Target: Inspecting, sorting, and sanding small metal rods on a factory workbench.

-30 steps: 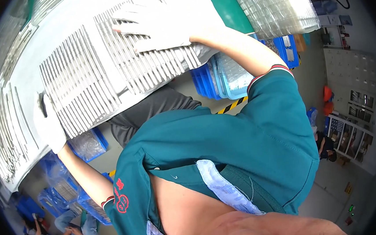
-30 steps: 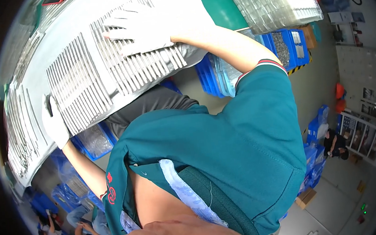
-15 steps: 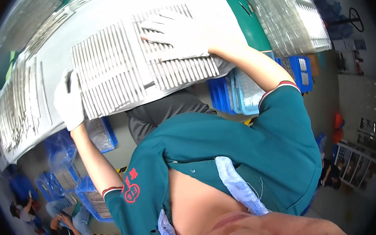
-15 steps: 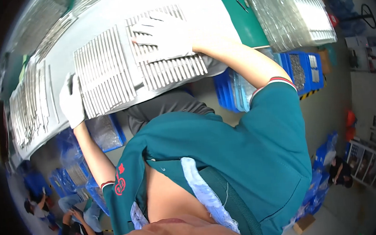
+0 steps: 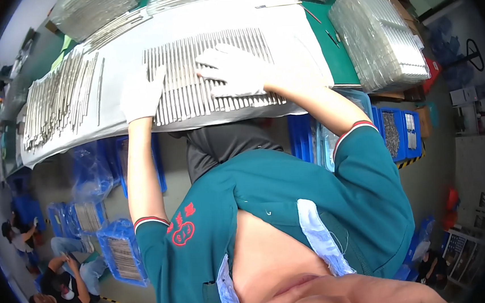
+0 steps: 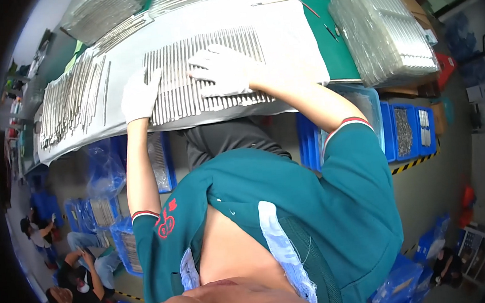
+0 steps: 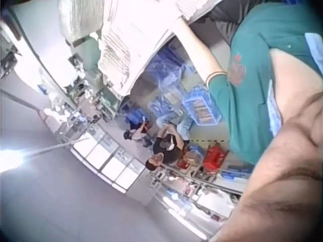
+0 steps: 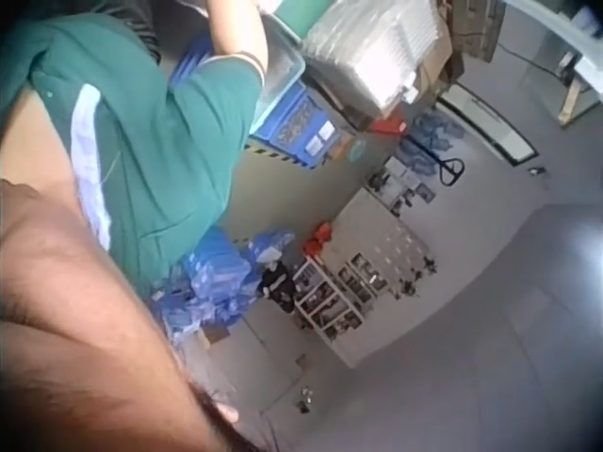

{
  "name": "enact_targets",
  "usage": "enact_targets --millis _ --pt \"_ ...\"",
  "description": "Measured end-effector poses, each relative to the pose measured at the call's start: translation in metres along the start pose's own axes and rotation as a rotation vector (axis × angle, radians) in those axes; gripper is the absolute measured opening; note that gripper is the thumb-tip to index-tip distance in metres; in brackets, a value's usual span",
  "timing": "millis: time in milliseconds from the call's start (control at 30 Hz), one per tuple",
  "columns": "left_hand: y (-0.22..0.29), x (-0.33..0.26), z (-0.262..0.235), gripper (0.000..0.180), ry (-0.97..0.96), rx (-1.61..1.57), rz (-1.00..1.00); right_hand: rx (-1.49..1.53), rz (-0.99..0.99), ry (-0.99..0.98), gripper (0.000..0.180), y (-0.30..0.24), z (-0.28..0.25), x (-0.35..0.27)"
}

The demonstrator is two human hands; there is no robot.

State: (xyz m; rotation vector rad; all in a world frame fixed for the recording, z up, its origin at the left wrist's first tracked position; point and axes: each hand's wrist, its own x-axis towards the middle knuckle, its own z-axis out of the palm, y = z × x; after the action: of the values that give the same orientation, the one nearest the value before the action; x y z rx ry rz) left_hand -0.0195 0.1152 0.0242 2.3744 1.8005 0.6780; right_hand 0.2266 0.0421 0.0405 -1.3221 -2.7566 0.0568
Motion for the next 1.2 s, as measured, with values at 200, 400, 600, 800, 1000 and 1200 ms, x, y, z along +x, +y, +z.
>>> enact_targets --millis 200,400,600,800,1000,1200 --pt "0.011 0.002 0.003 0.059 -0.037 0.044 0.011 -0.164 0.224 -0.021 0.060 0.011 -0.015 -0.060" --pt "0.033 0.000 0.009 0.059 -0.007 0.064 -0.017 -0.190 0.336 -0.065 0.061 0.013 -0.020 -0.069" --pt "0.028 -0.012 0.009 0.056 0.096 -0.068 -0.007 -0.252 0.280 -0.011 0.060 0.013 -0.013 -0.066" --pt "-0.021 -0.073 0.005 0.037 0.157 -0.624 0.008 0.067 0.262 0.282 0.054 0.042 -0.002 -0.057" --pt "-0.076 -0.152 0.024 0.029 0.376 -0.565 -0.229 0.054 0.371 0.378 0.061 0.064 -0.030 -0.013" --pt "-0.135 -0.286 0.113 0.034 0.087 -0.543 -0.750 -0.115 0.395 0.496 0.067 0.121 -0.043 0.077"
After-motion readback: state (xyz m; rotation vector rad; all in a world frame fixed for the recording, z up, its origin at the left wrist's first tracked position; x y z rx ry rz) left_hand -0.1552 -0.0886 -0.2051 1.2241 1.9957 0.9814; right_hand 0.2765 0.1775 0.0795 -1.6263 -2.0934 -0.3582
